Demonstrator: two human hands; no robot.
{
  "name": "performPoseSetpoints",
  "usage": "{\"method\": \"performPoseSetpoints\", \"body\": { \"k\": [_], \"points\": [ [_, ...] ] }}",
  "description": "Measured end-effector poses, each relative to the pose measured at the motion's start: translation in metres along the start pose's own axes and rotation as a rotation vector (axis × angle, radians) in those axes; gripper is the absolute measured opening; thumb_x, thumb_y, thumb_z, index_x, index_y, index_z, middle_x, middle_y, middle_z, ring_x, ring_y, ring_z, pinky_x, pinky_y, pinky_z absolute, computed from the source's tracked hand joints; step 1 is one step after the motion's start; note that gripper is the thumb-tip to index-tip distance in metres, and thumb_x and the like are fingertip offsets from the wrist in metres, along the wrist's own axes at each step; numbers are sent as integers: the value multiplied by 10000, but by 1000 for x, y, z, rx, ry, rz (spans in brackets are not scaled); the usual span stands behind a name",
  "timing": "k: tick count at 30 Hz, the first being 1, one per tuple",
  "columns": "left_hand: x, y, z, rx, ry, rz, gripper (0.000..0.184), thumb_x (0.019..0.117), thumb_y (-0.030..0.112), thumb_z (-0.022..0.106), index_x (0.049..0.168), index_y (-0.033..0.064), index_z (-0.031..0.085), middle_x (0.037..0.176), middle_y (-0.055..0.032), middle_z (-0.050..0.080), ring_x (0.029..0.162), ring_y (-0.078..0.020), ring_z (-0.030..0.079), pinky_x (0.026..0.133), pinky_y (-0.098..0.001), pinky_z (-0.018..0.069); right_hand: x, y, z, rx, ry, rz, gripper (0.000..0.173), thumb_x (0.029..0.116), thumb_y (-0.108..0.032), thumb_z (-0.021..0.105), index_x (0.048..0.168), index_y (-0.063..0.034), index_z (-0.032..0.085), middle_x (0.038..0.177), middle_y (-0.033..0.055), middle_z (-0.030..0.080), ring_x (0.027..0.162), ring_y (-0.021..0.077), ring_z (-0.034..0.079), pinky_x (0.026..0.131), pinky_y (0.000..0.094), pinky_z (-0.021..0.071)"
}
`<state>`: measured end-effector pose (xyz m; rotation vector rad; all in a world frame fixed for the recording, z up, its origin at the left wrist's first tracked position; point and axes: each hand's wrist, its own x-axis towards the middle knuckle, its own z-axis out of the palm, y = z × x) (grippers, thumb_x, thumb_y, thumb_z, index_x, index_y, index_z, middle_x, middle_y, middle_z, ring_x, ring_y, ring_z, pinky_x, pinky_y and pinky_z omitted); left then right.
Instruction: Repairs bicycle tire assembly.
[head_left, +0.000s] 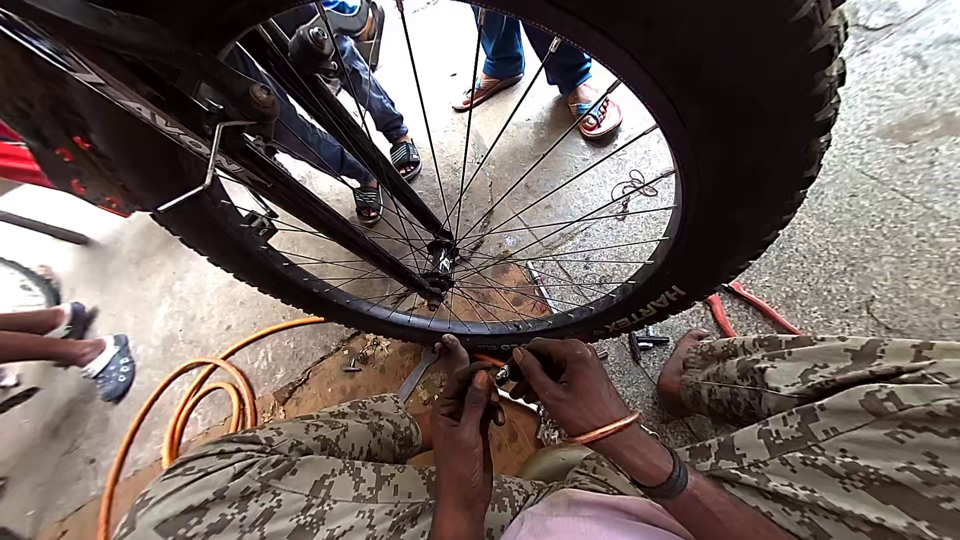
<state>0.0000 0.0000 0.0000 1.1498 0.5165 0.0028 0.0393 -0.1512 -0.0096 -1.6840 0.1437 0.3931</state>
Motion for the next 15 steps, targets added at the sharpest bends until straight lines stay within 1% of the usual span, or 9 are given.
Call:
{"method": "performPoseSetpoints", "body": {
  "k": [1, 3, 5, 6, 7, 9, 11, 13, 15],
  "points": [
    [0, 2, 1, -17, 28, -16, 180, 1025, 19, 544, 1064, -86, 684, 853, -158, 678, 667, -136, 650, 597, -234, 567, 0, -1, -2, 14, -5, 16, 245, 1040, -225, 590, 865, -116, 723, 744, 3, 751, 630, 129, 733, 627, 303, 642],
    [0, 5, 0, -92, 66, -68, 245, 1044, -2, 446, 1150, -92, 648, 1001, -203, 703, 845, -223, 724, 773, -328, 625, 2, -2, -4, 36, 5, 22, 237, 1041, -222, 595, 875, -114, 725, 749, 16, 754, 632, 145, 737, 628, 321, 650],
    [0, 5, -4, -227, 32, -111, 391, 979, -23, 350, 1289, -96, 578, 1213, -260, 662, 1043, -308, 710, 939, -411, 589, 3, -2, -5, 56, 20, 17, 231, 1040, -219, 599, 881, -113, 728, 755, 24, 761, 620, 164, 740, 607, 334, 652],
    [-1, 5, -6, -290, -1, -125, 458, 951, -35, 336, 1356, -93, 543, 1305, -279, 627, 1129, -334, 687, 1002, -428, 558, 3, -2, -6, 68, 20, 18, 232, 1042, -214, 597, 884, -106, 727, 760, 31, 762, 619, 172, 741, 602, 337, 654],
    [-1, 6, -7, -333, -32, -131, 493, 943, -54, 334, 1400, -87, 517, 1364, -283, 597, 1192, -347, 662, 1045, -432, 533, 3, -3, -7, 79, 21, 18, 234, 1044, -208, 596, 880, -100, 722, 767, 37, 765, 619, 178, 743, 601, 340, 657],
    [-2, 7, -8, -363, -86, -119, 488, 979, -91, 337, 1440, -79, 498, 1427, -280, 562, 1271, -357, 620, 1088, -438, 505, 4, -3, -8, 97, 25, 12, 237, 1046, -204, 594, 882, -93, 724, 770, 45, 765, 618, 187, 743, 602, 348, 657],
    [-3, 7, -8, -341, -155, -95, 478, 1012, -93, 361, 1477, -66, 466, 1476, -267, 527, 1326, -356, 580, 1120, -437, 479, 5, -4, -10, 135, 23, 10, 231, 1047, -192, 596, 899, -76, 730, 769, 67, 764, 617, 204, 745, 598, 355, 659],
    [-4, 7, -7, -319, -210, -67, 450, 1033, -64, 421, 1481, -58, 470, 1485, -258, 523, 1337, -355, 570, 1128, -433, 472, 4, -6, -11, 172, 22, 14, 225, 1046, -182, 595, 913, -62, 731, 776, 86, 764, 623, 215, 747, 594, 353, 659],
    [-4, 7, -6, -303, -228, -42, 434, 1038, -50, 442, 1470, -54, 487, 1470, -257, 538, 1324, -351, 581, 1116, -426, 484, 4, -8, -12, 190, 21, 18, 221, 1049, -177, 589, 927, -56, 727, 789, 96, 766, 632, 225, 750, 600, 360, 660]
  ]
}}
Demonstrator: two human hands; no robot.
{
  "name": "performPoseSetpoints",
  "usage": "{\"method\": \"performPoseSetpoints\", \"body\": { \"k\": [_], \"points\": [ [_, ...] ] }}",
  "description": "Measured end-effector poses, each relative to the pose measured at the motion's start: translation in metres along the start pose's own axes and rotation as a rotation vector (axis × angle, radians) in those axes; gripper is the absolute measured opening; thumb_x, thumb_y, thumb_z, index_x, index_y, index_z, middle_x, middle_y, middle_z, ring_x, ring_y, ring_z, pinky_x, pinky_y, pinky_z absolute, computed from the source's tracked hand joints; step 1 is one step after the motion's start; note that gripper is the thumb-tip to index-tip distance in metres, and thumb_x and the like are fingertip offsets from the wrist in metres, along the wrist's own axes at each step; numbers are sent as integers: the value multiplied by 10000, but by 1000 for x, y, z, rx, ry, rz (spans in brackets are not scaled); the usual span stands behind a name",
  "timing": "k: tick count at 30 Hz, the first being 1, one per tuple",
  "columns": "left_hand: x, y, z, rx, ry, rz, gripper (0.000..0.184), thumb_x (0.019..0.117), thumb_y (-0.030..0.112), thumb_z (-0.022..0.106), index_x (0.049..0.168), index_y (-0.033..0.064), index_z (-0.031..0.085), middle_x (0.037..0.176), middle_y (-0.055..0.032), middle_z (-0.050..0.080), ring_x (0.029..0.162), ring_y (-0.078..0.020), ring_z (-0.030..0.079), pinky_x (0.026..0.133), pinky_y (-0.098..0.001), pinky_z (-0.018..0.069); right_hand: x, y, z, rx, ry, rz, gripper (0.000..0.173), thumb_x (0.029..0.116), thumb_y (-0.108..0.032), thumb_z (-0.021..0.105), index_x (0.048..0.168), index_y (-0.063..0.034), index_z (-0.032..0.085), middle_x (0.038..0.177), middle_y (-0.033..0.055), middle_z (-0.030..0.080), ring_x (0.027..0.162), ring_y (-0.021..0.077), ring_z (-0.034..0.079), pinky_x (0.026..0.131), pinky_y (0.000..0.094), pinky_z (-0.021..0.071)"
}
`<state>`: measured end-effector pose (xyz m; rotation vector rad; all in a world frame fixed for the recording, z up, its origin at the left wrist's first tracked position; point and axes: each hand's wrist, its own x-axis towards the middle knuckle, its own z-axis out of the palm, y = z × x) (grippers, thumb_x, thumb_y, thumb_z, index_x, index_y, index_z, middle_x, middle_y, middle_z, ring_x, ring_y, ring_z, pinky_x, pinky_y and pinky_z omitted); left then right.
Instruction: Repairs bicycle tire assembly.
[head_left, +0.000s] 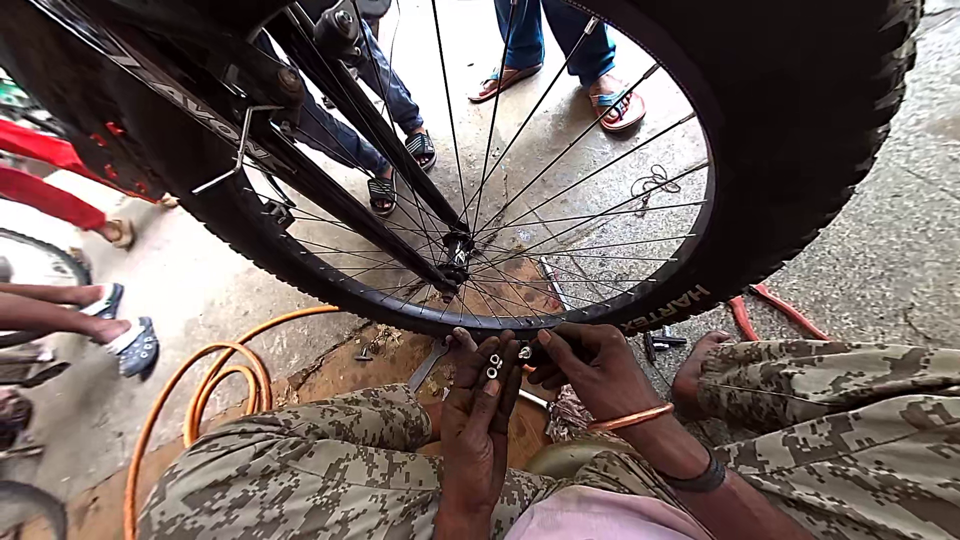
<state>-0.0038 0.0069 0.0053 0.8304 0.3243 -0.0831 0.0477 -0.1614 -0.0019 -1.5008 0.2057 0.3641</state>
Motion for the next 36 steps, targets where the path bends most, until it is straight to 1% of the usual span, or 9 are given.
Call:
{"method": "performPoseSetpoints", "body": {
  "k": [3, 6, 9, 11, 15, 20, 24, 30, 36],
  "points": [
    [0, -1, 2, 22, 11, 18, 406, 1041, -24, 484, 1444, -49, 525, 1431, -254, 575, 1282, -340, 620, 1081, -416, 517, 0, -3, 0, 16, 7, 0, 219, 1048, -163, 589, 929, -43, 729, 800, 101, 769, 637, 231, 752, 603, 360, 663],
    [-1, -1, 3, 46, 51, 28, 358, 1044, -3, 498, 1389, -50, 578, 1374, -247, 620, 1204, -317, 672, 1008, -395, 568, -1, -4, -1, 12, 9, -1, 220, 1048, -166, 591, 924, -47, 728, 794, 99, 767, 632, 232, 751, 598, 358, 662],
    [-1, 0, 4, 35, 69, 22, 331, 1061, 31, 479, 1361, -50, 596, 1333, -247, 645, 1156, -312, 698, 958, -397, 597, -1, -4, -1, 21, 6, -5, 216, 1047, -162, 591, 921, -49, 725, 788, 100, 764, 629, 229, 749, 597, 359, 662],
    [-1, 0, 3, 8, 65, 18, 331, 1066, 56, 475, 1352, -49, 604, 1317, -247, 656, 1138, -313, 708, 953, -404, 598, -1, -5, -1, 16, 6, 4, 216, 1050, -166, 588, 925, -53, 724, 787, 97, 762, 630, 226, 749, 598, 355, 662],
    [-1, -1, 1, 59, 48, 57, 389, 998, -40, 556, 1386, -53, 580, 1349, -248, 635, 1181, -317, 684, 989, -413, 581, -1, -4, -1, 20, 10, -11, 224, 1050, -177, 587, 927, -56, 728, 775, 98, 762, 623, 230, 746, 590, 360, 658],
    [0, -2, 4, 127, 73, 69, 413, 948, -65, 638, 1359, -30, 611, 1293, -221, 675, 1136, -282, 706, 967, -392, 591, -1, -4, -1, 33, 7, -16, 225, 1051, -171, 584, 928, -51, 729, 778, 100, 760, 620, 229, 743, 586, 357, 655],
    [-1, -3, 5, 202, 106, 84, 381, 956, -61, 629, 1337, -44, 619, 1221, -207, 710, 1078, -255, 730, 925, -366, 609, -1, -5, -1, 44, 5, -1, 225, 1052, -170, 583, 935, -45, 730, 785, 105, 763, 629, 234, 747, 596, 360, 659],
    [-1, -5, 5, 315, 125, 156, 308, 947, -39, 658, 1255, -58, 651, 1101, -234, 739, 988, -297, 758, 842, -379, 640, -1, -5, -1, 46, 4, 0, 226, 1049, -166, 588, 924, -42, 730, 791, 106, 766, 634, 238, 751, 600, 362, 661],
    [0, -5, 7, 401, 187, 162, 206, 975, -36, 613, 1176, -78, 632, 995, -220, 752, 879, -268, 773, 786, -360, 650, 0, -4, -1, 44, 5, 0, 228, 1052, -172, 585, 924, -47, 726, 780, 107, 760, 623, 237, 744, 591, 361, 655]
  ]
}}
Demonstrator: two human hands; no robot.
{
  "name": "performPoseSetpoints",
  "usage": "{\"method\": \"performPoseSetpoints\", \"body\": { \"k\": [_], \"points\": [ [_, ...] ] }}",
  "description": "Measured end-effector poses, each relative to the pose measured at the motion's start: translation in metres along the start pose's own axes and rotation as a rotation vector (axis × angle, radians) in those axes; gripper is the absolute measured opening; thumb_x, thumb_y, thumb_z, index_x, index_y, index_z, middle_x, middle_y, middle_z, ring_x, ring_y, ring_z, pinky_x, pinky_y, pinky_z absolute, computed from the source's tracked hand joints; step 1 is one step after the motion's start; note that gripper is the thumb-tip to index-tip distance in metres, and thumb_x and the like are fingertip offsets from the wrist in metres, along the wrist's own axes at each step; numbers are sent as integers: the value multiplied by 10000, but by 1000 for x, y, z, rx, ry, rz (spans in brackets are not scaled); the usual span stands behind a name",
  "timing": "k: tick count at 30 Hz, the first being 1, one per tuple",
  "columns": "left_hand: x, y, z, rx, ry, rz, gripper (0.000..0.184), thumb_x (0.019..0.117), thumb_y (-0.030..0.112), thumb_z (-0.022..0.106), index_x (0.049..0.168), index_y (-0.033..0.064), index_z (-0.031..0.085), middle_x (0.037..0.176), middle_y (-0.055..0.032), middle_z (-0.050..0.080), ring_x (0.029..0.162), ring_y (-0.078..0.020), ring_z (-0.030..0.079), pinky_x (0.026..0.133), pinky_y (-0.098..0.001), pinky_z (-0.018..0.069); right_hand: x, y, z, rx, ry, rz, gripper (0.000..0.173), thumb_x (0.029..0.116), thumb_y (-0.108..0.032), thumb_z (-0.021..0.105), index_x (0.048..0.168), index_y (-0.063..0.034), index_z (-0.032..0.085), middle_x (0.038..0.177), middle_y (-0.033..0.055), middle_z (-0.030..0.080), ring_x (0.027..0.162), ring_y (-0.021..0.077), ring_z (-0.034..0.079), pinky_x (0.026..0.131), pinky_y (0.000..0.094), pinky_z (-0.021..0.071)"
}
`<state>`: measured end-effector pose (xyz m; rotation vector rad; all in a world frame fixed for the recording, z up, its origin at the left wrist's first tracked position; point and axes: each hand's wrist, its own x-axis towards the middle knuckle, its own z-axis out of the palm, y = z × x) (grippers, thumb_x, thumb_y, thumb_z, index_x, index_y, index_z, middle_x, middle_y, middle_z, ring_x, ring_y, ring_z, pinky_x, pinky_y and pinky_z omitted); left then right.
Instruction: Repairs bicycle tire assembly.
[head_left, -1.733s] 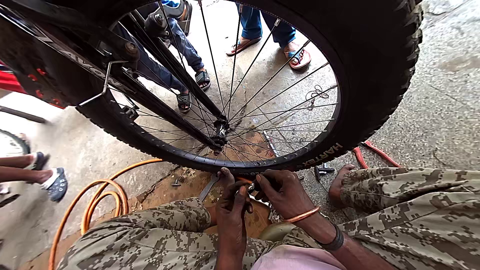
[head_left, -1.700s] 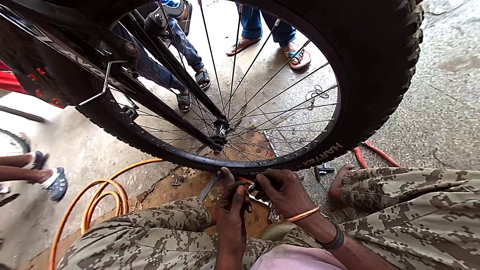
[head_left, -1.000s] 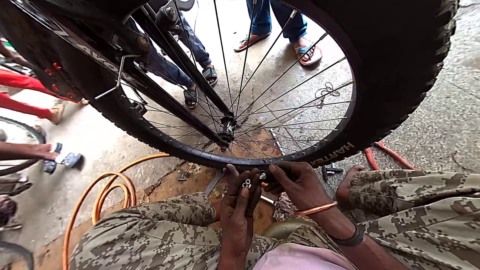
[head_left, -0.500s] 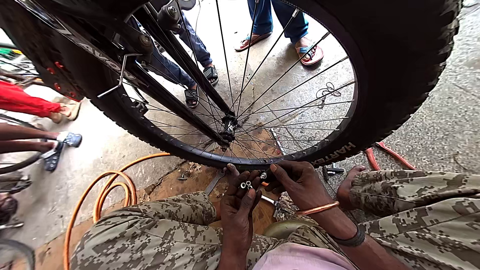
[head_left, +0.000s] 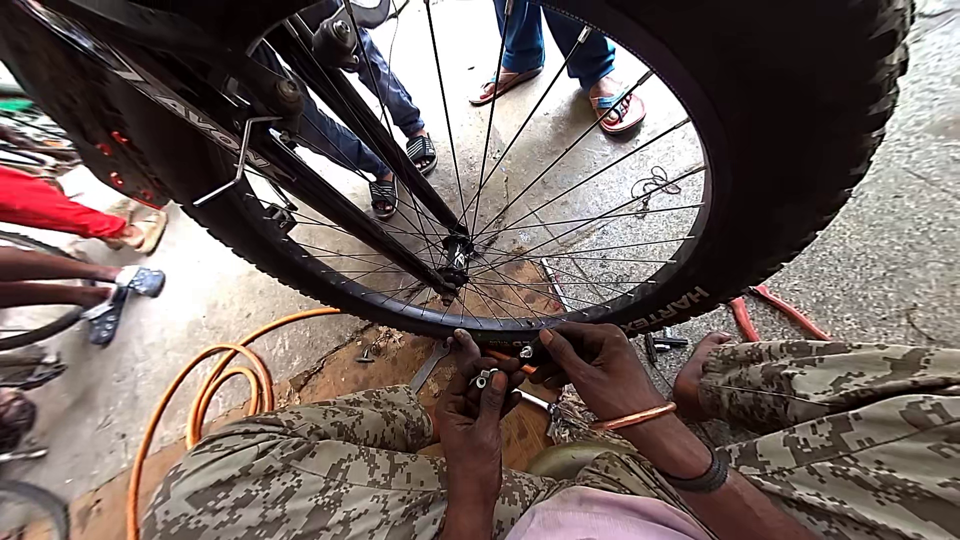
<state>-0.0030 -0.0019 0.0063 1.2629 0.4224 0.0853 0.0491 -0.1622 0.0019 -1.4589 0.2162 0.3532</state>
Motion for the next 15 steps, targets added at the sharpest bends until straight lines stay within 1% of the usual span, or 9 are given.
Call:
{"method": "performPoseSetpoints", "body": {
  "k": [2, 4, 6, 8, 9, 11, 12, 14, 15],
  "points": [
    [0, -1, 0, 5, 3, 2, 179, 976, -38, 607, 1145, -90, 635, 933, -214, 752, 820, -251, 773, 753, -346, 651, 0, -1, 0, -3, 2, 6, 229, 1050, -167, 586, 915, -46, 725, 778, 104, 761, 621, 233, 744, 590, 359, 657],
    [1, -3, -1, 20, -6, 16, 138, 978, -28, 608, 1094, -98, 637, 858, -195, 738, 733, -225, 753, 710, -334, 649, 0, -1, 1, -11, 6, 12, 229, 1050, -168, 588, 913, -48, 726, 780, 97, 763, 624, 226, 745, 593, 351, 655],
    [2, -6, -4, 39, -7, 43, 114, 982, 13, 626, 1045, -77, 655, 804, -155, 722, 674, -184, 731, 663, -309, 643, 0, -2, 1, -20, 6, 15, 218, 1049, -164, 591, 919, -51, 725, 781, 93, 764, 625, 222, 747, 597, 349, 658],
    [4, -9, -7, 38, -18, 70, 139, 977, 70, 663, 1005, -65, 679, 776, -131, 678, 638, -155, 682, 624, -287, 621, 1, 0, 1, -38, -1, 10, 216, 1049, -171, 589, 927, -59, 728, 784, 85, 766, 629, 220, 749, 604, 352, 661],
    [4, -9, -7, 29, -19, 80, 137, 976, 78, 668, 969, -58, 683, 749, -119, 659, 602, -135, 649, 581, -266, 595, 1, 0, 1, -45, -1, 6, 217, 1048, -176, 591, 926, -63, 730, 786, 81, 767, 629, 219, 749, 605, 354, 661],
    [4, -9, -6, 24, -1, 90, 124, 969, 65, 667, 909, -42, 682, 684, -89, 614, 513, -87, 563, 475, -214, 510, 1, 3, 2, -67, -8, 9, 223, 1048, -190, 590, 915, -78, 730, 794, 67, 770, 635, 213, 748, 614, 358, 661],
    [4, -9, -5, 32, 13, 90, 119, 958, 61, 679, 885, -33, 687, 663, -74, 595, 488, -66, 526, 447, -197, 472, 1, 5, 2, -76, -12, 14, 227, 1047, -196, 591, 910, -83, 732, 794, 62, 769, 637, 210, 749, 618, 358, 662],
    [4, -10, -4, 60, 42, 91, 101, 929, 64, 716, 859, -9, 708, 645, -50, 587, 477, -41, 472, 445, -179, 416, -1, 6, 5, -76, -25, 29, 238, 1048, -202, 592, 891, -79, 722, 785, 66, 767, 640, 210, 751, 623, 355, 662],
    [4, -10, -3, 71, 58, 90, 96, 919, 64, 729, 856, -8, 721, 645, -49, 591, 478, -39, 459, 450, -179, 403, -1, 7, 6, -77, -34, 36, 241, 1048, -205, 590, 884, -81, 717, 783, 66, 767, 642, 206, 751, 626, 351, 661]
  ]
}}
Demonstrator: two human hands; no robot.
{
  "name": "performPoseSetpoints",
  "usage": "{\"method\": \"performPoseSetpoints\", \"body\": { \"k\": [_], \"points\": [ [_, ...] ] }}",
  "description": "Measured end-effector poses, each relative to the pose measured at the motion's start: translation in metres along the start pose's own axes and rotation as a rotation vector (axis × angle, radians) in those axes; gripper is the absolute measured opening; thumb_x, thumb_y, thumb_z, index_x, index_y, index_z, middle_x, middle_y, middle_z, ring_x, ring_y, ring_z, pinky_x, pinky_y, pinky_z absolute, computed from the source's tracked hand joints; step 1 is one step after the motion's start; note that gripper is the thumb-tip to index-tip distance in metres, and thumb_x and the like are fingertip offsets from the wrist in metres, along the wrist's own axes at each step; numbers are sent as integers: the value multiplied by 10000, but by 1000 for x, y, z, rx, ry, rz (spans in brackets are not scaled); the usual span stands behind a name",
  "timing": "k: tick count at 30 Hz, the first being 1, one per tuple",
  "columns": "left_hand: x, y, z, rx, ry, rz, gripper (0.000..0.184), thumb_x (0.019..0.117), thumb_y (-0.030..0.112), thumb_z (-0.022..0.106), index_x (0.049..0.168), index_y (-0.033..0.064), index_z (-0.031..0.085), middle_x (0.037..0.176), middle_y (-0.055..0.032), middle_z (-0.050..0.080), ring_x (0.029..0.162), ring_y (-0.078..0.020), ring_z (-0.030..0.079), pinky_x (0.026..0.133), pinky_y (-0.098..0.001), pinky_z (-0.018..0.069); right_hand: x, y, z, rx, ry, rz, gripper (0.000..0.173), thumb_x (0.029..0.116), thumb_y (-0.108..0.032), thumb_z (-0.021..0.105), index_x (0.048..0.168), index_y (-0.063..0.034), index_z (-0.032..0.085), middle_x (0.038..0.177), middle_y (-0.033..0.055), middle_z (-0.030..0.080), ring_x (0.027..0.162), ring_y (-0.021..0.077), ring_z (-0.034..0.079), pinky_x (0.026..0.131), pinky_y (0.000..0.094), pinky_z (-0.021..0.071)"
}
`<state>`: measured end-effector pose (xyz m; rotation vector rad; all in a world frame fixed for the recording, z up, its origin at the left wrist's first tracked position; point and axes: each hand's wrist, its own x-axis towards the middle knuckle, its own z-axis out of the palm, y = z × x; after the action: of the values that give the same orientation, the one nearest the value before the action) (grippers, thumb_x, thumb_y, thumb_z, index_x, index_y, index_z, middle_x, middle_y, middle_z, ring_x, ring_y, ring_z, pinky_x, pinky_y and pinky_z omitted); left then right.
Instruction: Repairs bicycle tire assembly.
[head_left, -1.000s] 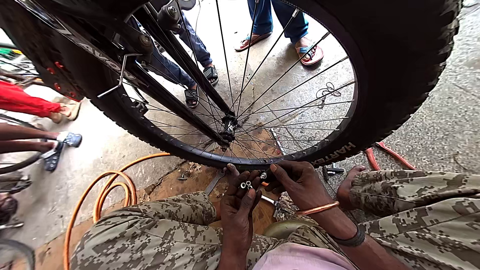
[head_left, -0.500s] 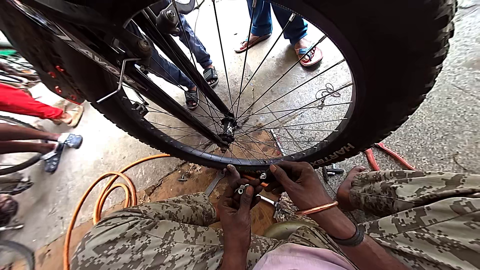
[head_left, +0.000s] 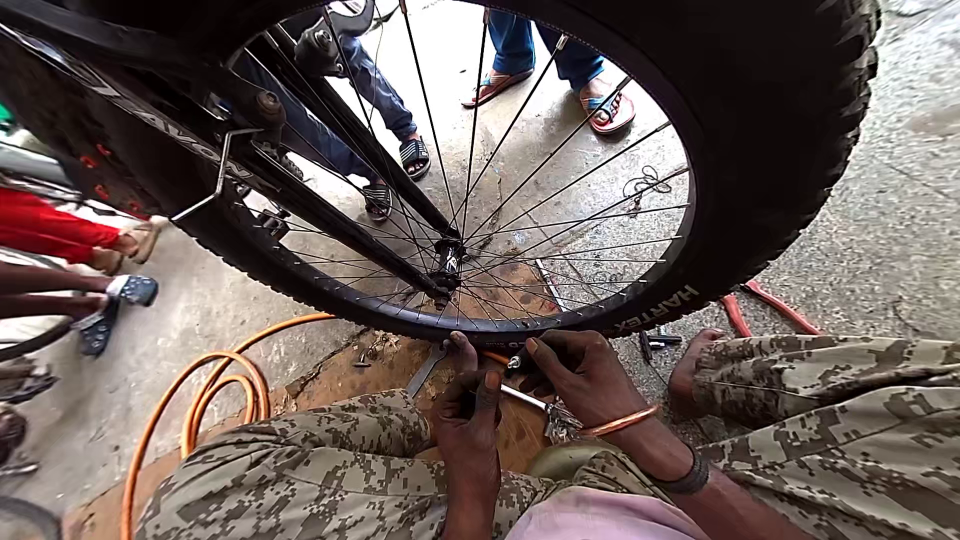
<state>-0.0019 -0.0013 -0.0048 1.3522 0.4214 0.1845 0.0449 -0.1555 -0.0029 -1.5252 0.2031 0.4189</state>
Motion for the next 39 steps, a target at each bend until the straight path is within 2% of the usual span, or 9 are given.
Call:
{"method": "performPoseSetpoints", "body": {
  "k": [3, 6, 16, 23, 29, 31, 34, 39],
  "points": [
    [1, -2, 1, 63, 22, 13, 107, 909, 78, 749, 848, -9, 748, 649, -63, 617, 476, -46, 450, 453, -189, 392, -1, 3, 4, -34, -9, 0, 234, 1045, -202, 594, 880, -96, 722, 773, 42, 763, 634, 177, 743, 626, 332, 654],
    [1, -3, 0, 137, 6, 77, 125, 907, 112, 765, 876, -9, 773, 695, -78, 670, 500, -55, 495, 477, -196, 432, -1, 6, 6, -75, 1, -21, 241, 1044, -216, 591, 871, -115, 723, 767, 13, 760, 629, 154, 737, 621, 316, 648],
    [2, -2, 0, 181, 43, 118, 145, 920, 127, 751, 854, -1, 766, 654, -55, 644, 473, -46, 464, 450, -190, 398, -1, 6, 7, -92, -13, -39, 251, 1041, -222, 591, 851, -116, 717, 755, 16, 754, 628, 150, 736, 618, 313, 646],
    [3, -4, -3, 213, -36, 84, 168, 932, 152, 744, 885, -5, 779, 709, -86, 675, 504, -73, 491, 482, -205, 420, -2, 6, 7, -120, -34, -78, 261, 1037, -236, 574, 846, -127, 717, 730, -4, 739, 622, 125, 721, 615, 290, 629],
    [3, -6, -4, 206, -71, 112, 171, 945, 152, 733, 930, -12, 782, 747, -99, 693, 519, -77, 511, 496, -207, 442, -2, 3, 6, -72, -63, -30, 270, 1044, -235, 581, 851, -105, 718, 735, 26, 745, 625, 149, 730, 631, 309, 642],
    [3, -5, -4, 199, -54, 154, 178, 949, 154, 729, 976, -15, 779, 796, -101, 721, 543, -79, 554, 511, -199, 476, -2, 2, 6, -53, -65, -25, 267, 1046, -229, 580, 860, -98, 719, 739, 33, 747, 627, 152, 732, 635, 311, 644],
    [2, -2, -5, 215, -39, 296, 210, 970, 180, 705, 1024, -17, 756, 794, -51, 705, 538, -36, 527, 496, -165, 453, -3, 2, 6, -26, -54, -36, 260, 1048, -217, 577, 863, -95, 715, 745, 39, 751, 625, 162, 735, 623, 312, 645],
    [0, -1, -2, 398, -55, 461, 198, 874, 136, 784, 1004, -12, 768, 729, 8, 627, 533, 4, 453, 461, -141, 383, -3, 0, 6, 13, -59, -46, 247, 1044, -208, 586, 875, -86, 719, 761, 51, 753, 633, 176, 739, 627, 320, 652]
  ]
}}
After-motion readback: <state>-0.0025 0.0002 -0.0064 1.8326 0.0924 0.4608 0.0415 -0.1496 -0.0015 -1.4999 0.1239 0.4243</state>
